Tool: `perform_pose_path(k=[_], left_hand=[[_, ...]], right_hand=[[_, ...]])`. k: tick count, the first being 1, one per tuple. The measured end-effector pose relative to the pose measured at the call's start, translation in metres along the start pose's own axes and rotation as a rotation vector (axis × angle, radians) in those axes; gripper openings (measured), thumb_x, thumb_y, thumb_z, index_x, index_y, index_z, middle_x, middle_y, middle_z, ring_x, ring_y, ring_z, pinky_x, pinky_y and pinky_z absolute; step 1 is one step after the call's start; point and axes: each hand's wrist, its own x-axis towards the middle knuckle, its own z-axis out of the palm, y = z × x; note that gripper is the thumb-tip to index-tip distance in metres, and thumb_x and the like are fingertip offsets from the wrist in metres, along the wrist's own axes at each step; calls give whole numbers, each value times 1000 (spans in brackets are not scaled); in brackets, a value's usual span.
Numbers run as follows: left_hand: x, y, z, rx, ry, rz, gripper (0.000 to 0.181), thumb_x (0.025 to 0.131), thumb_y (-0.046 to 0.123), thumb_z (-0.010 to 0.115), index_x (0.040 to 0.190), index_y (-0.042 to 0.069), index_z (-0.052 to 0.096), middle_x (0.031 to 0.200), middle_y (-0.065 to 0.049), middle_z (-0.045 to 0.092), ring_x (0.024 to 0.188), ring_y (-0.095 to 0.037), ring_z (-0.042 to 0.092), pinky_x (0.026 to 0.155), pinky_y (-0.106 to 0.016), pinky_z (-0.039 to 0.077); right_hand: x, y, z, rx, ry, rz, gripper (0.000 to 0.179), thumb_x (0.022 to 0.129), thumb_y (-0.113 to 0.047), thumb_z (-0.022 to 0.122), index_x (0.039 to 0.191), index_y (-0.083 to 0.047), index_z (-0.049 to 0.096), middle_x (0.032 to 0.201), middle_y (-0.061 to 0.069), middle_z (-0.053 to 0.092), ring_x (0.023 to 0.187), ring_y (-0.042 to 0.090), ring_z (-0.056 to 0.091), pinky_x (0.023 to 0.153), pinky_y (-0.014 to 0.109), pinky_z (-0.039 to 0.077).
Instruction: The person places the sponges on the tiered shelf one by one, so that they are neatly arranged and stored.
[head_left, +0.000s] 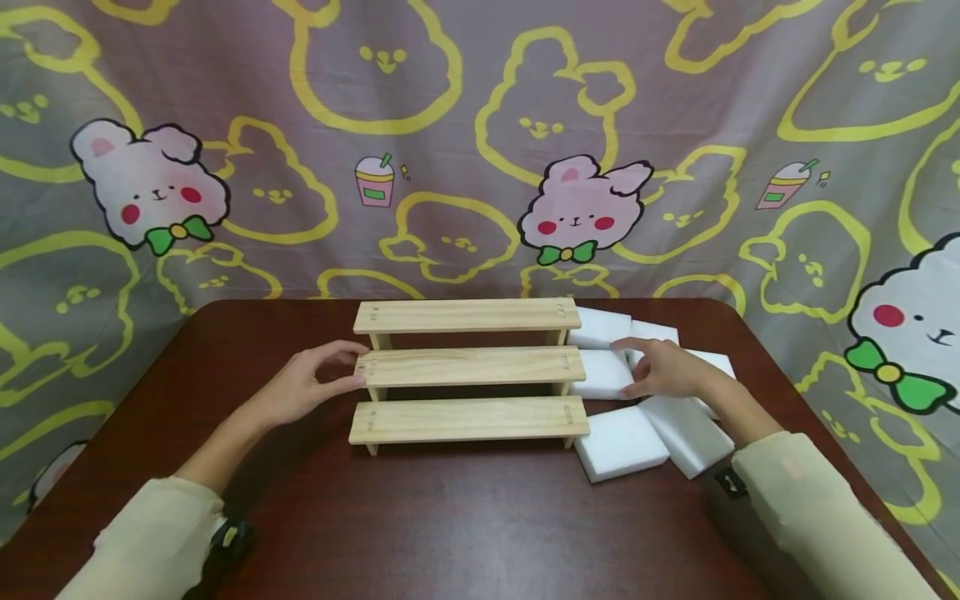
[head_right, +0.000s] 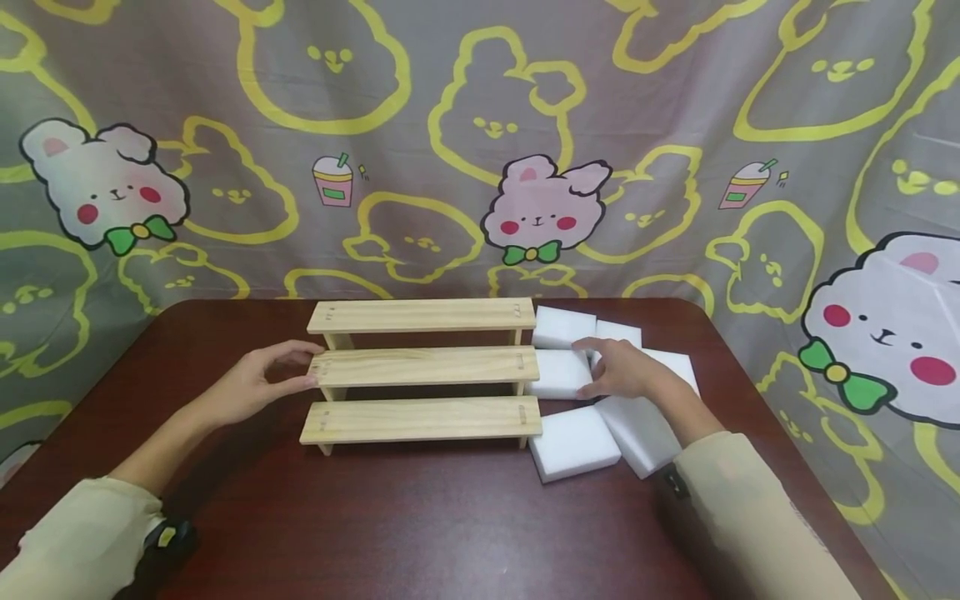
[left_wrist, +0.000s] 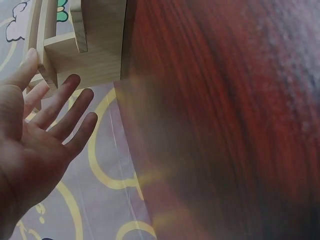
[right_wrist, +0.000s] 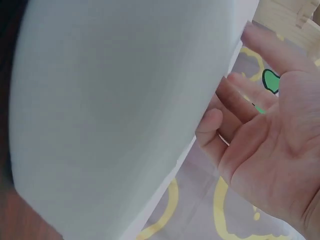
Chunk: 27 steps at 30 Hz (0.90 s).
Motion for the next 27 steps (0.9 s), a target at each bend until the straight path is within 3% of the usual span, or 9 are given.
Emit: perform_pose_path(k=[11,17,22,27], left_hand=[[0,-1,1,-38,-27,-6,39,101,15,70,136,3,59,110,-10,73,108,-32,67,85,-41,50],[1,-2,0,-36,-36,-7,39,102,16,70,137,4,59,111,-10,73,106,-30,68,78,-38,50],[0,0,0,-20,-42,-15,39,102,17,69,138,4,57,112,-11,73,108,-30,67,81,-41,50],[0,-1,1,-15,-47,-11,40,103,17,68,138,4,56,112,-11,73,110,-31,67,83,-42,49]], right_hand=[[3,5,2,17,17,-8,73,81,-18,89,137,7,48,76,0,69,67,13,57,67,33,46],[2,4,-2,-36,66,-20,73,77,-24,92,130,8,53,71,-2,60,64,12,52,64,32,44],[1,4,-6,-79,117,-19,71,74,-26,93,126,7,56,81,6,56,71,17,50,67,34,42],[-5,5,-9,-89,189,-21,71,71,-26,95,121,5,57,101,21,58,86,28,55,73,39,45]])
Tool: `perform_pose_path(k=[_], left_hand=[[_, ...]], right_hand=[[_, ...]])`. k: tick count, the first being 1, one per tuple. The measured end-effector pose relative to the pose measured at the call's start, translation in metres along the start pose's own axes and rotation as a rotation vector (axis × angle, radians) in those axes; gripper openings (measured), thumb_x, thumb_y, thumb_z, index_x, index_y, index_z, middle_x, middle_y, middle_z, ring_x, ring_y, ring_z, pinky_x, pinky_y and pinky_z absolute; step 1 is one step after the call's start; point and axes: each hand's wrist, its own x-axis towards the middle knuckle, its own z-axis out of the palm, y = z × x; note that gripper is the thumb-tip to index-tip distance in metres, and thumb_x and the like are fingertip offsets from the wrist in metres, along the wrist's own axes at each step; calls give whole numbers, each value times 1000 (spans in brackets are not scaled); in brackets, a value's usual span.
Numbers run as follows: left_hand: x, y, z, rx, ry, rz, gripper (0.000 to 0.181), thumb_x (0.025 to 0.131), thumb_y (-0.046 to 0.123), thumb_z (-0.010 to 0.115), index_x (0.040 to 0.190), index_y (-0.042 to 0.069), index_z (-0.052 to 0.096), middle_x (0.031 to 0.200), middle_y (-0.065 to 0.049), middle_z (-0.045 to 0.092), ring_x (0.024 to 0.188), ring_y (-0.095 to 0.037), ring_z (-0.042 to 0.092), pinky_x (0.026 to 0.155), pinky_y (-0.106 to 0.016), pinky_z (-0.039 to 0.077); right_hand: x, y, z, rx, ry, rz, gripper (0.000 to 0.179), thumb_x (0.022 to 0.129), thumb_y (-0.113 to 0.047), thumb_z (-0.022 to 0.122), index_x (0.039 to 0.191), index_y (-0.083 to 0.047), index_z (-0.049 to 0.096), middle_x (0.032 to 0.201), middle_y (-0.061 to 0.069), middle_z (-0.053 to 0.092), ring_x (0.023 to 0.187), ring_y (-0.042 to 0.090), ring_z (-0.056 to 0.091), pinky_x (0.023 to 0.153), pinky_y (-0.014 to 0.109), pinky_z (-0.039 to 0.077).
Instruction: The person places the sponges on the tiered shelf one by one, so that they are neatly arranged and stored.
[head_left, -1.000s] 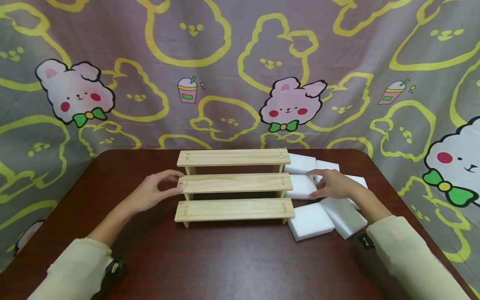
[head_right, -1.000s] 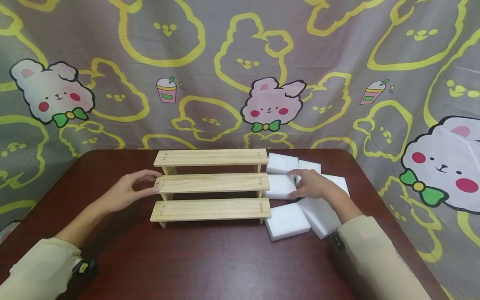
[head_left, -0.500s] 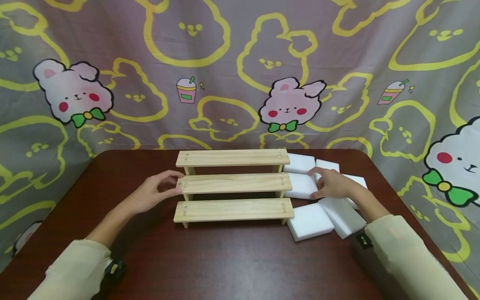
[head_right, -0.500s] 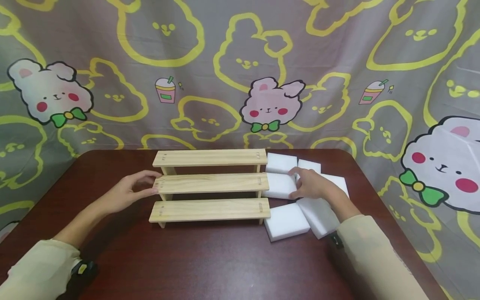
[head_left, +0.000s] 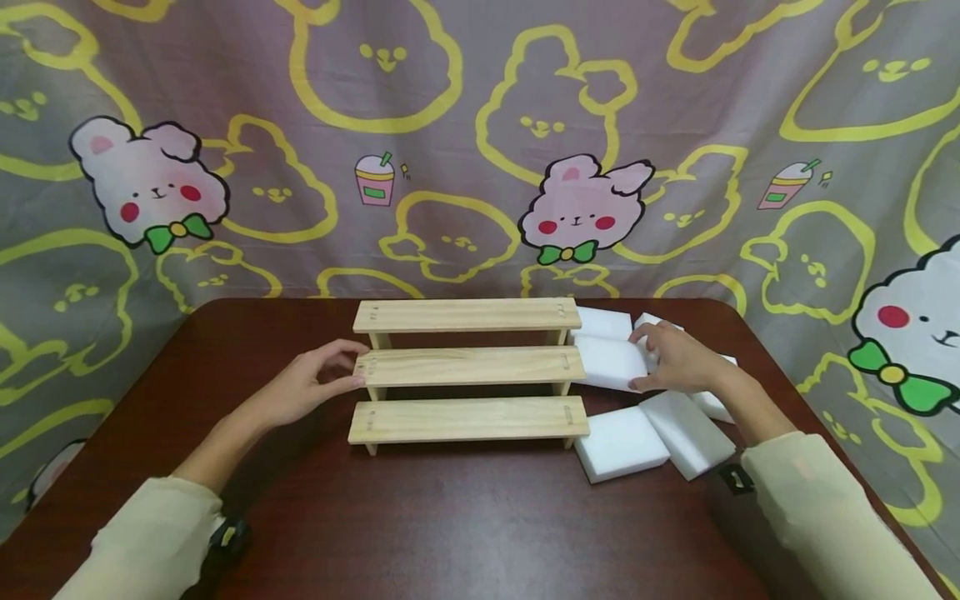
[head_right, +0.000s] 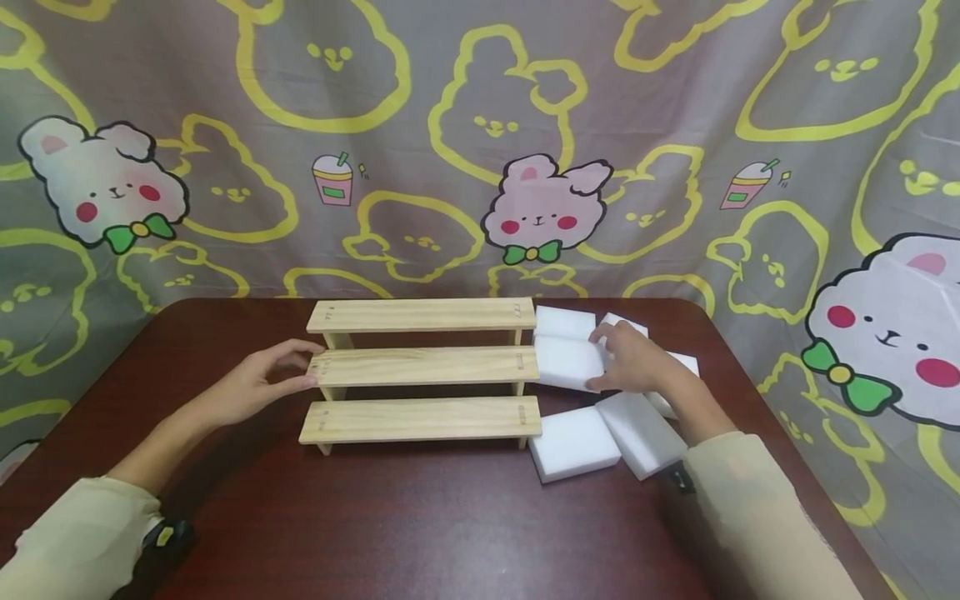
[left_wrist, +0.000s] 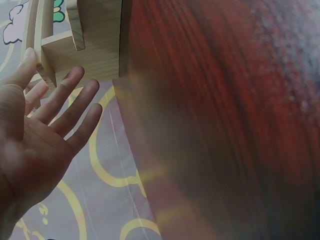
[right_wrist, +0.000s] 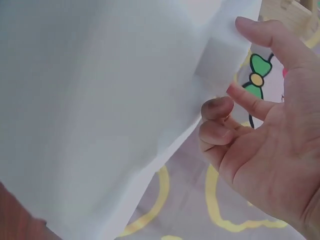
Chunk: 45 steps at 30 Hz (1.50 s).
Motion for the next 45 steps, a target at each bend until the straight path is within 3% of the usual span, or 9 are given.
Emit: perform_pose_path(k=[3,12,21,27,34,38,41,43,45], left_hand=[[0,-1,1,-22,-19,1,40,104,16,66,139,3,53,114,-13,72,110,-31,67,85,-41,49],[-1,-3,1,-48,-57,9,39,107,14,60,140,-1,47,120,-18,68,111,-29,66,89,-42,50],[-3,-2,-1,-71,-74,4,40,107,14,59,141,0,44,121,-19,66,110,-27,67,90,-41,50],[-4,-2,-1,-84,-98,-13,41,108,15,58,143,1,40,123,-18,66,111,-27,67,93,-47,49],[-3,-3,-1,-107,-119,-18,43,109,16,56,145,1,37,122,-19,66,110,-28,68,93,-45,50],[-3,-3,-1,-117,-122,-11,43,109,15,56,144,0,37,122,-20,64,110,-29,68,92,-37,50],[-2,-3,0,-122,-124,-7,43,109,14,56,144,0,37,123,-21,64,110,-30,68,91,-34,51],[-2,-2,0,-128,-122,-5,43,109,13,56,144,-1,37,123,-22,64,110,-32,68,91,-35,51],[-1,-1,1,-133,-123,2,43,109,13,56,144,-1,37,122,-22,64,110,-34,68,91,-37,52]], right_hand=[[-4,0,-4,17,23,30,73,72,-26,95,124,6,56,115,26,56,86,28,57,73,39,47],[-14,9,-13,56,55,87,73,79,-28,91,134,2,52,129,29,59,79,21,66,67,36,48],[-18,7,-14,75,273,30,67,80,-23,91,133,0,57,122,25,64,100,40,66,73,43,51],[-18,4,-16,91,390,3,66,80,-21,91,132,2,59,114,23,66,91,35,66,65,28,47],[-18,-6,-21,140,423,12,67,82,-20,90,137,2,57,114,24,65,94,40,67,71,21,46],[-18,-14,-23,160,434,8,64,85,-22,88,137,0,57,116,23,65,98,41,66,80,34,52],[-18,-20,-24,179,442,3,62,86,-23,86,136,-1,57,119,24,65,102,44,67,86,54,52],[-18,-24,-24,192,446,-2,61,87,-22,86,136,-1,57,121,25,65,104,45,66,88,57,51],[-19,-27,-24,195,447,-1,60,87,-22,86,135,-2,58,121,23,66,104,43,67,87,51,51]])
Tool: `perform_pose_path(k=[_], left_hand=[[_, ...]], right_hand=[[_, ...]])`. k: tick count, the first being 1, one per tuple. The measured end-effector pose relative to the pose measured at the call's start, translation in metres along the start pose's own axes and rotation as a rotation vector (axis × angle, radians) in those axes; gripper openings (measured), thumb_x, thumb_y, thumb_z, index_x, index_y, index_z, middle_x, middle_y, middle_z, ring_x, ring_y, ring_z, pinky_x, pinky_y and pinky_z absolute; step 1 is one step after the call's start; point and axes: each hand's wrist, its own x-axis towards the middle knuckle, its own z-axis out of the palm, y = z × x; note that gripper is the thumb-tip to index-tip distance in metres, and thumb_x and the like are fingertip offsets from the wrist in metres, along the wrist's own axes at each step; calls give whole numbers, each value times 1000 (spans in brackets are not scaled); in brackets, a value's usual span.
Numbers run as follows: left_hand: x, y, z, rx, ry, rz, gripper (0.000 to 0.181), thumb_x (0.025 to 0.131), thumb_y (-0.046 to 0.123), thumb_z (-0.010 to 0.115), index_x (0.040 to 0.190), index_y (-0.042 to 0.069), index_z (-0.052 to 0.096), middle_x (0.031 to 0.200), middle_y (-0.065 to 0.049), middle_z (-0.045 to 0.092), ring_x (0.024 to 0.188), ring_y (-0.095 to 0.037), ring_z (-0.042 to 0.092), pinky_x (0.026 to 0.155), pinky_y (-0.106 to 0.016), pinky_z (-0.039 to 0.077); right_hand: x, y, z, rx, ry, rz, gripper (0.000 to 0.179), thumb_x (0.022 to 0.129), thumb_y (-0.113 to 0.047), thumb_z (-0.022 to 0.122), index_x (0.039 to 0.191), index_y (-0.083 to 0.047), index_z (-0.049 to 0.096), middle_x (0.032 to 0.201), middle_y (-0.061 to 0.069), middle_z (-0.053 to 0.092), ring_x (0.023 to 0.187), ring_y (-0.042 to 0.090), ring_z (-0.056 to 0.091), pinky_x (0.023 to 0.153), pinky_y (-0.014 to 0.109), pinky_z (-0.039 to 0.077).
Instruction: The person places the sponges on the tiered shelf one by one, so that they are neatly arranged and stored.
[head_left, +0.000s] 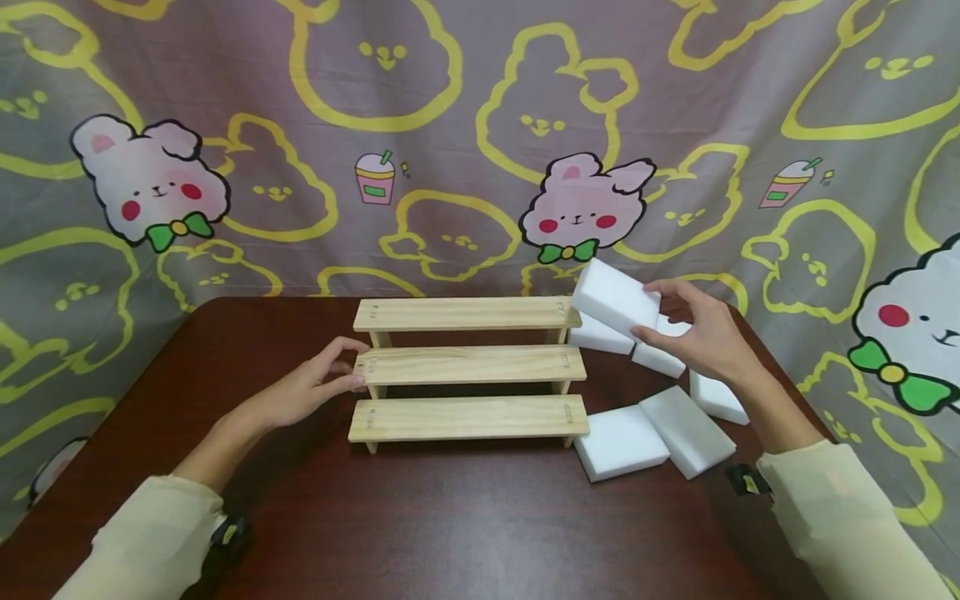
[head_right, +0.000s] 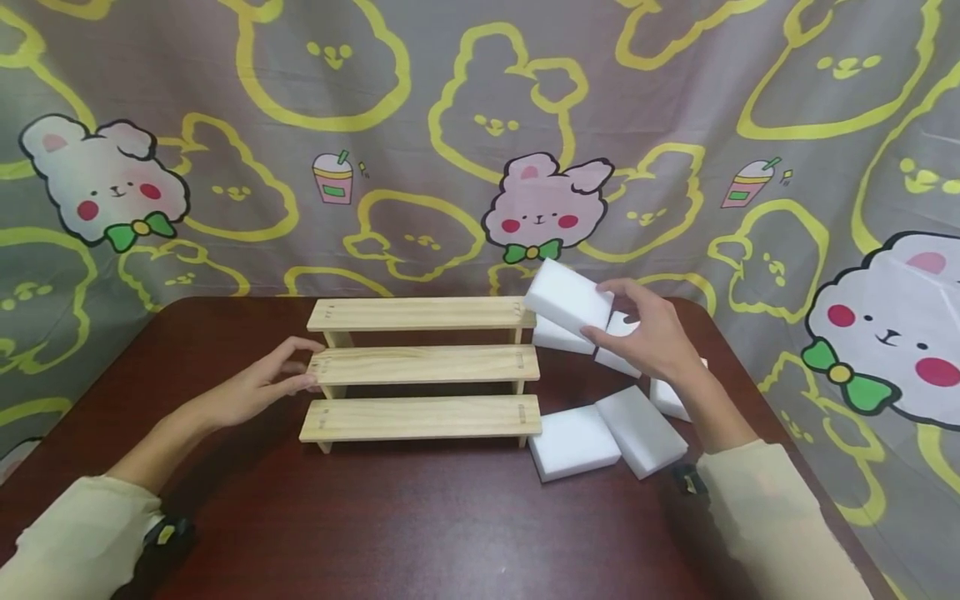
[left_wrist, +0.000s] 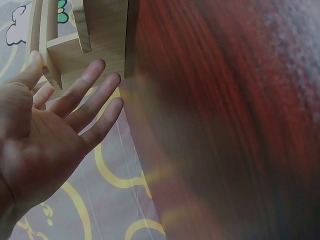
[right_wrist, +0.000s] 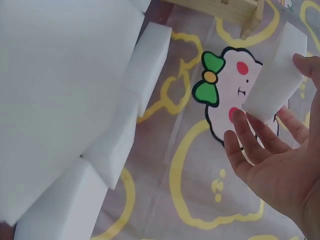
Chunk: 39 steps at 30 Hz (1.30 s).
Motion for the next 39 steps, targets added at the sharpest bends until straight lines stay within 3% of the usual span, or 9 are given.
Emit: perform_pose_path(k=[4,10,14,19,26,33,39], left_hand=[[1,0,0,-7,-9,6,43,109,12,55,144,-2,35,122,-23,64,109,-36,69,92,-46,53],[2,-1,1,-26,-26,6,42,110,11,53,145,-1,34,123,-25,62,109,-37,69,94,-55,51],[1,-1,2,-31,-28,6,44,110,11,53,146,-1,32,123,-24,62,108,-36,69,91,-52,53],[0,0,1,-23,-44,-36,47,110,14,53,148,1,29,117,-21,67,105,-33,69,85,-49,51],[1,5,-2,-7,-61,-72,47,110,16,52,148,3,27,112,-22,69,103,-33,68,81,-49,53],[1,6,-3,-5,-69,-83,48,111,17,52,148,3,25,109,-20,69,101,-31,66,81,-49,52],[1,5,-3,-10,-75,-87,48,111,18,52,148,4,25,109,-21,68,101,-32,66,82,-51,53]], right_hand=[[-1,-6,1,12,-7,-13,59,86,-20,86,135,-3,58,122,23,65,104,41,66,86,43,50],[-1,-17,5,32,-12,-54,60,84,-17,87,136,-4,59,123,23,65,103,39,65,86,55,51],[1,-22,8,24,-13,-102,59,83,-16,88,134,-4,60,115,19,67,97,33,65,83,39,51],[5,-27,15,70,-22,-143,56,81,-12,89,130,-3,62,107,16,70,89,29,67,74,17,46],[10,-34,24,107,-19,-183,53,81,-13,88,128,-4,65,109,16,71,82,25,65,64,24,47],[17,-41,32,138,-20,-209,53,79,-12,89,126,-3,66,115,17,71,97,29,69,74,26,49],[21,-45,37,151,-23,-238,54,78,-11,90,125,-1,66,116,16,70,97,29,67,75,22,50]])
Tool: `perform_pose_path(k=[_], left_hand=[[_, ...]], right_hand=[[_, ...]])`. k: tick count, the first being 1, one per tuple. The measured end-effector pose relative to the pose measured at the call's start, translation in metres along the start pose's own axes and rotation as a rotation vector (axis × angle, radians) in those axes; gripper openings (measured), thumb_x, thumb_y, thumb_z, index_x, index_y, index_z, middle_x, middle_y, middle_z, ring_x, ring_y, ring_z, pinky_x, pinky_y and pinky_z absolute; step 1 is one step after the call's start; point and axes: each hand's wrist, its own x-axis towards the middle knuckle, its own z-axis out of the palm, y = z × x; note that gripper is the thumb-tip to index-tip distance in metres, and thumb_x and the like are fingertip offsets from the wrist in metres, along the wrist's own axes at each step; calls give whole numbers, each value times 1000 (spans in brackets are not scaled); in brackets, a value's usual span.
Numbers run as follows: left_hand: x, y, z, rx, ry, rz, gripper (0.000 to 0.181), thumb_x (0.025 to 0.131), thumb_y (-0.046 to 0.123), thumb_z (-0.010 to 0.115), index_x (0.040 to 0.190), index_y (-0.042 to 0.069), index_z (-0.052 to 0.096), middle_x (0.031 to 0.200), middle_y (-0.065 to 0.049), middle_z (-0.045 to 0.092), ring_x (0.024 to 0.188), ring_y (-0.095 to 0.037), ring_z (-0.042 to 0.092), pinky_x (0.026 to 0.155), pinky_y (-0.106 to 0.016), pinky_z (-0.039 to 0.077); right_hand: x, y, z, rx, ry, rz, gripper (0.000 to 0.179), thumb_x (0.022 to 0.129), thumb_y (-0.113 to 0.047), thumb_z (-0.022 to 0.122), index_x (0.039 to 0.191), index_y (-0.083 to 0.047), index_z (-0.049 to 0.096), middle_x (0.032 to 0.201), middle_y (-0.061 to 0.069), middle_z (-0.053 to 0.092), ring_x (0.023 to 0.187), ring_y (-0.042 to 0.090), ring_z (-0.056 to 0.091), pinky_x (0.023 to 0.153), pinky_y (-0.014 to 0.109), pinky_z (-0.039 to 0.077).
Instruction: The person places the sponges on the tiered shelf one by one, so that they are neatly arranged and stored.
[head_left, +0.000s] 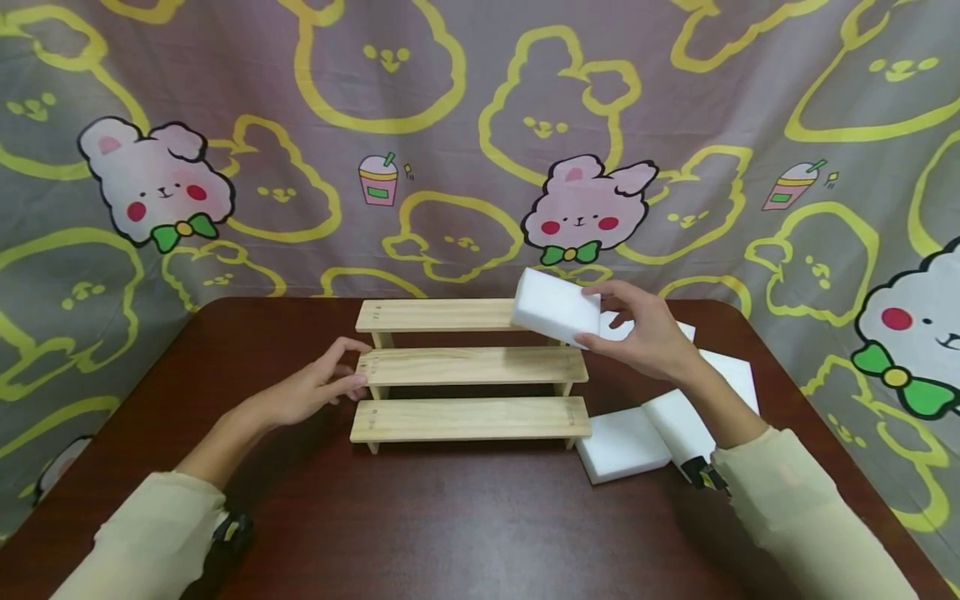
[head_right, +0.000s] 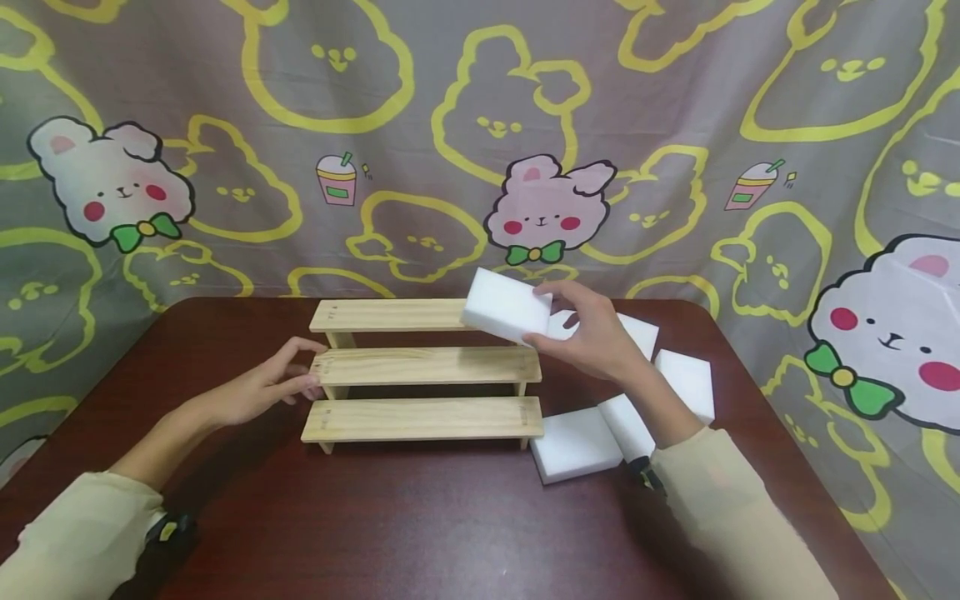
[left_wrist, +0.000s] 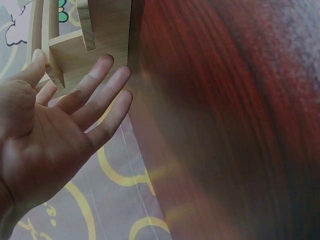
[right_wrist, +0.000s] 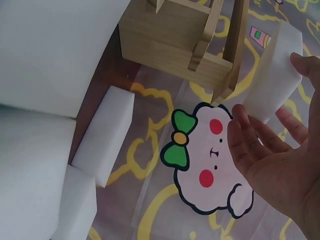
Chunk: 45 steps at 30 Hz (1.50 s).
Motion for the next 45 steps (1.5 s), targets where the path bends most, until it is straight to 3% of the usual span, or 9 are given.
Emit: perform_pose_path(k=[8,16,23,35,40,45], left_hand=[[0,-1,-1,-4,6,-2,48,111,17,52,148,4,25,107,-20,69,100,-31,66,81,-48,52],[0,3,-3,-9,-18,-18,48,111,18,52,147,3,24,99,-17,68,99,-30,64,81,-48,52],[1,4,-3,-17,-30,-13,47,111,18,52,147,4,25,89,-14,63,91,-32,62,81,-49,51],[1,5,-4,-33,-34,-32,47,110,18,53,146,5,25,87,-15,62,90,-32,63,79,-48,53],[2,6,-4,-33,-36,-34,47,110,18,53,146,4,26,88,-15,63,91,-32,64,80,-49,54],[2,7,-5,-25,-39,-33,46,110,18,53,145,4,26,90,-16,65,92,-33,64,80,-49,55]], right_hand=[[6,-2,5,3,-14,22,55,79,-13,90,126,-1,65,117,17,70,98,29,67,76,38,54],[12,-8,11,34,-39,38,58,78,-12,91,128,-1,64,115,16,69,98,31,67,76,42,55],[17,-9,17,80,-80,17,57,79,-11,91,129,-2,64,116,14,69,97,25,67,77,37,57],[25,-21,21,134,-122,34,59,79,-10,91,131,-1,63,122,17,67,94,29,67,81,47,57],[30,-25,24,172,-141,26,61,79,-9,91,131,-1,63,137,17,61,104,33,67,90,48,56],[35,-28,29,214,-156,26,58,79,-9,90,129,-2,63,138,15,60,112,34,65,95,50,54]])
